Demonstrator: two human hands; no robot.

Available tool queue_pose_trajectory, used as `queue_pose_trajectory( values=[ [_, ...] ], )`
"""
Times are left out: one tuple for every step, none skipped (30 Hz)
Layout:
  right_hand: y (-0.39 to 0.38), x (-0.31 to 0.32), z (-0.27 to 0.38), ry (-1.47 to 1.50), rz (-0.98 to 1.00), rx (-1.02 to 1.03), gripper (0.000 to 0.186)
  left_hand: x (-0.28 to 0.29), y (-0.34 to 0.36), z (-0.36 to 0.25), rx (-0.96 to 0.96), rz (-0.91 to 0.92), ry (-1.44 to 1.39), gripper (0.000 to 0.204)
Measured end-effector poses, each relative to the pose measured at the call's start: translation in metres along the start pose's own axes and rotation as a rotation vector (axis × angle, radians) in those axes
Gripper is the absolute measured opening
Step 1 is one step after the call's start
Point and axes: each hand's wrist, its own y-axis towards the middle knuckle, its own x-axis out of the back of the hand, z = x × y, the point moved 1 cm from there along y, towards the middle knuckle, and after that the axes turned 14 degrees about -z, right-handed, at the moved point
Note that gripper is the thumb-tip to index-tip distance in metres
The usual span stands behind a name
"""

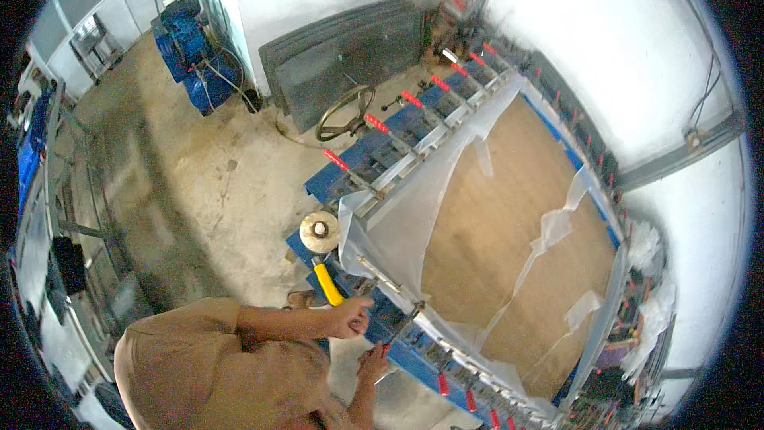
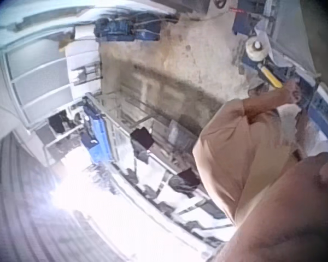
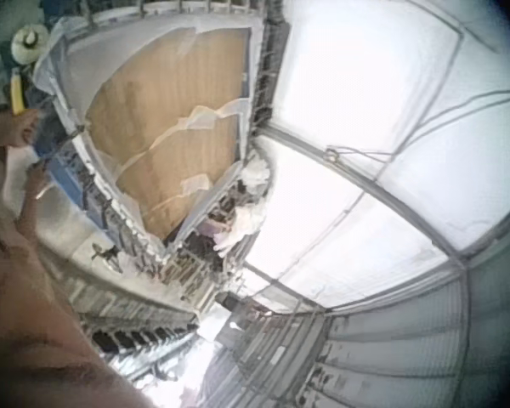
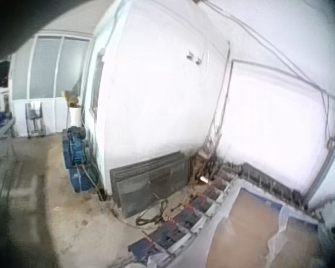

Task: The person uses a yellow utility knife to cut white fabric around rectangular frames on a large workbench. They remove the cut fabric pieces and stack the frames on a nearby rack.

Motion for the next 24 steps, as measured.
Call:
queue_pose_trajectory(
  values=[
    [-0.004,0.003,0.008,0.011,0.047,-0.071,0.033,-0.008,-0.006,-0.001,0.075,0.006,0.004,0.044],
    [-0.008,0.01,0.018,-0.007,0.034,-0.175,0.036,-0.008,-0.012,-0.002,0.081,0.014,0.013,0.043],
    [-0.015,0.013,0.029,-0.031,0.017,-0.326,0.038,-0.009,-0.015,-0.005,0.171,0.022,0.031,0.042],
    [-0.023,0.018,0.041,-0.222,-0.054,-0.207,0.038,0.001,-0.02,-0.006,0.116,0.087,0.183,0.039],
    [-0.03,0.025,0.062,-0.108,-0.012,-0.208,0.038,0.009,-0.024,-0.012,-0.012,0.149,0.403,0.041],
    [-0.035,0.039,0.092,0.026,0.203,-0.365,0.037,0.025,-0.031,-0.019,-0.036,0.199,0.647,0.046],
    [-0.039,0.046,0.119,0.13,0.233,-0.512,0.037,0.043,-0.038,-0.03,-0.022,0.199,0.918,0.053],
    [-0.054,0.043,0.124,0.376,0.157,-0.541,0.039,0.062,-0.048,-0.048,-0.292,0.554,1.223,0.057],
    [-0.063,0.039,0.13,0.311,0.126,-0.466,0.041,0.08,-0.056,-0.071,-0.458,0.683,1.556,0.056],
    [-0.068,0.034,0.132,0.237,0.025,-0.422,0.043,0.101,-0.065,-0.097,-0.517,0.746,1.777,0.054],
    [-0.077,0.025,0.128,0.371,-0.057,-0.292,0.044,0.12,-0.074,-0.13,-0.338,0.611,1.854,0.052],
    [-0.085,0.013,0.119,0.473,-0.183,-0.222,0.045,0.136,-0.086,-0.171,-0.186,0.5,1.884,0.051],
    [-0.093,-0.003,0.105,0.572,-0.242,-0.109,0.046,0.149,-0.097,-0.213,-0.125,0.336,1.769,0.047],
    [-0.105,-0.014,0.09,0.663,-0.284,-0.119,0.04,0.159,-0.107,-0.261,-0.231,0.237,1.741,0.047],
    [-0.121,-0.03,0.071,0.543,-0.331,-0.143,0.038,0.165,-0.117,-0.309,-0.18,0.27,1.579,0.04],
    [-0.141,-0.049,0.05,0.443,-0.31,-0.138,0.037,0.168,-0.125,-0.355,-0.119,0.304,1.414,0.034],
    [-0.16,-0.073,0.032,0.336,-0.337,-0.142,0.036,0.172,-0.135,-0.408,-0.352,-0.159,1.701,0.033],
    [-0.183,-0.107,0.013,0.157,-0.266,-0.17,0.027,0.166,-0.142,-0.453,-0.642,-0.184,1.867,0.028],
    [-0.205,-0.148,-0.001,0.094,-0.053,-0.155,0.025,0.157,-0.152,-0.496,-0.947,-0.218,2.023,0.023],
    [-0.225,-0.192,-0.009,-0.003,0.095,-0.154,0.023,0.144,-0.159,-0.535,-1.048,-0.255,1.938,0.024],
    [-0.242,-0.234,-0.009,0.028,0.229,-0.2,0.019,0.127,-0.167,-0.569,-1.147,-0.285,1.835,0.024],
    [-0.249,-0.278,-0.003,-0.156,0.278,-0.09,0.022,0.106,-0.176,-0.597,-1.326,-0.246,1.821,0.024],
    [-0.26,-0.316,0.008,-0.076,0.296,0.024,0.024,0.081,-0.184,-0.621,-1.456,-0.245,1.792,0.024],
    [-0.257,-0.361,0.026,-0.043,0.275,0.104,0.027,0.052,-0.192,-0.64,-1.597,-0.198,1.811,0.025]
  ],
)
